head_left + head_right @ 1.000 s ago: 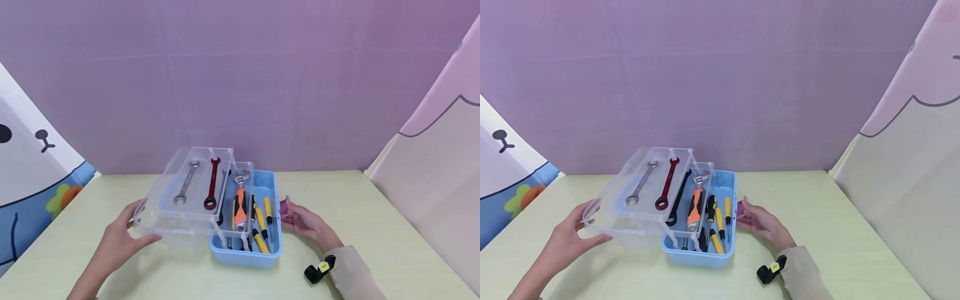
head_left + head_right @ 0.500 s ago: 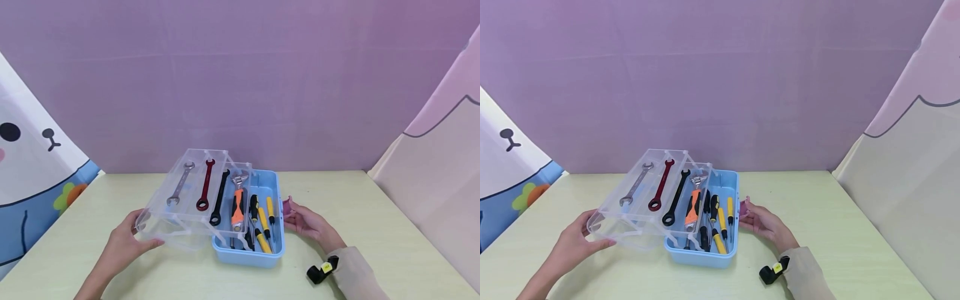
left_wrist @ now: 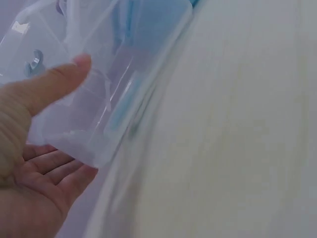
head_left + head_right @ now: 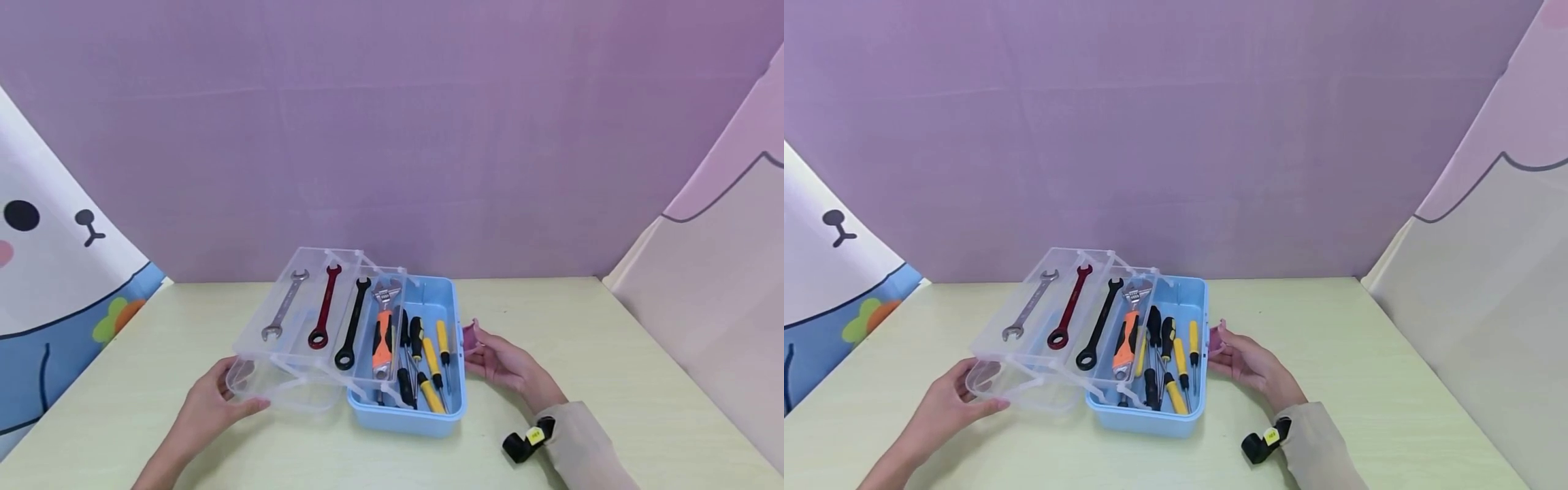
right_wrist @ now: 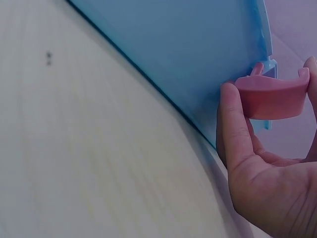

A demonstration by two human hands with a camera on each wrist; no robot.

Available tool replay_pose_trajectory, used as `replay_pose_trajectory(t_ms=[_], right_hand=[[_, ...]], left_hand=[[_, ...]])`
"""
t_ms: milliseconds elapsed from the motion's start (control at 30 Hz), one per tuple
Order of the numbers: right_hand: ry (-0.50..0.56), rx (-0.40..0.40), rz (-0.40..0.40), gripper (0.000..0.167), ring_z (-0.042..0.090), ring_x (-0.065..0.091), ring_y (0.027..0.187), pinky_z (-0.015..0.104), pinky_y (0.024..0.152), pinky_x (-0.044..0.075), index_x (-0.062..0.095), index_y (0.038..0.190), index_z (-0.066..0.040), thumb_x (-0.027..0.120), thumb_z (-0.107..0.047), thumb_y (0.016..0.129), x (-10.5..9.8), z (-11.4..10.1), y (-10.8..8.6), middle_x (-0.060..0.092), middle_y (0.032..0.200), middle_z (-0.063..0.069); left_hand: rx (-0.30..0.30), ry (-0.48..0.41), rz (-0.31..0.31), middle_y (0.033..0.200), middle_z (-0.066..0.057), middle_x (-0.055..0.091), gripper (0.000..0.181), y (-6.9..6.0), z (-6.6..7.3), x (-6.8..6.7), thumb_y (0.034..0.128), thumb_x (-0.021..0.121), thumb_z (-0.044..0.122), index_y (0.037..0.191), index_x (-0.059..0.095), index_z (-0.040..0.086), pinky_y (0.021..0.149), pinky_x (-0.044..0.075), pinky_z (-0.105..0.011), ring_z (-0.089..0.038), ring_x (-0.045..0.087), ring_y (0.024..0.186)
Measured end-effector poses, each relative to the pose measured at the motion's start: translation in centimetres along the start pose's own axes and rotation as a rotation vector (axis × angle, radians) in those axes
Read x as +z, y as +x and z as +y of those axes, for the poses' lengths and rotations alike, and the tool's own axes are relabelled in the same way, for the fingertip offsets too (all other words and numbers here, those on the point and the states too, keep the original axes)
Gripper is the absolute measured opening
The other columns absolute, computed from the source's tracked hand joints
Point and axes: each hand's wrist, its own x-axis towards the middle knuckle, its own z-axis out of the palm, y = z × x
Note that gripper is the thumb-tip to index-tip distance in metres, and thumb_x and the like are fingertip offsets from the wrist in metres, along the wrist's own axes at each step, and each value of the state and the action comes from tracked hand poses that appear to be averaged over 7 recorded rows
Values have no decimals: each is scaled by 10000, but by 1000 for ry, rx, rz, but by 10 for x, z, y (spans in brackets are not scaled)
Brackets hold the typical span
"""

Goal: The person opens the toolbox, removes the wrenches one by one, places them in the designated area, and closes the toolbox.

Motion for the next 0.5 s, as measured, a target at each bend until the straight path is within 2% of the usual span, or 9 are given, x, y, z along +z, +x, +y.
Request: replay_pose_trajectory(t_ms=[67, 133, 200, 267, 367, 500], right_hand=[[6, 0, 0, 245, 148, 653, 912, 294, 906, 569, 644, 1008, -154, 432, -276, 1026, 0, 1, 0, 675, 967, 30], [4, -1, -3, 249, 147, 654, 907, 292, 908, 568, 639, 1013, -152, 423, -276, 1029, 0, 2, 0, 676, 958, 26], [-2, -1, -2, 244, 144, 651, 901, 289, 908, 568, 633, 1018, -154, 424, -277, 1029, 0, 3, 1, 674, 948, 20], [-4, 0, 1, 231, 141, 645, 901, 285, 907, 568, 630, 1022, -157, 434, -280, 1025, 0, 4, 1, 669, 943, 17], [-16, -1, 3, 232, 141, 641, 904, 278, 906, 567, 627, 1027, -157, 437, -290, 1023, -1, 5, 1, 666, 953, 17], [-9, -6, 9, 227, 136, 644, 897, 275, 901, 569, 623, 1024, -162, 443, -300, 1020, -4, 5, 2, 660, 946, 13]], left_hand=[[-7, -20, -5, 1304, -354, 499, 866, -1, -2, 2, 707, 852, 242, 1347, 382, -104, 951, 529, -412, -440, 526, 1195], [-27, -41, -8, 1324, -344, 491, 856, -2, -5, 4, 715, 846, 229, 1357, 381, -94, 922, 552, -279, -384, 536, 1200], [-51, -78, -9, 1353, -325, 478, 841, -3, -8, 5, 729, 835, 208, 1375, 378, -76, 862, 542, -154, -194, 587, 1151], [-74, -123, -6, 1379, -300, 468, 827, -4, -10, 7, 743, 823, 180, 1393, 372, -61, 812, 510, -68, 2, 576, 1069], [-93, -177, 10, 1386, -286, 464, 810, -6, -11, 9, 753, 811, 143, 1402, 373, -62, 773, 518, -59, 195, 501, 921], [-81, -186, 31, 1353, -302, 487, 790, -8, -8, 13, 755, 807, 130, 1393, 386, -73, 762, 528, -69, 191, 515, 894]])
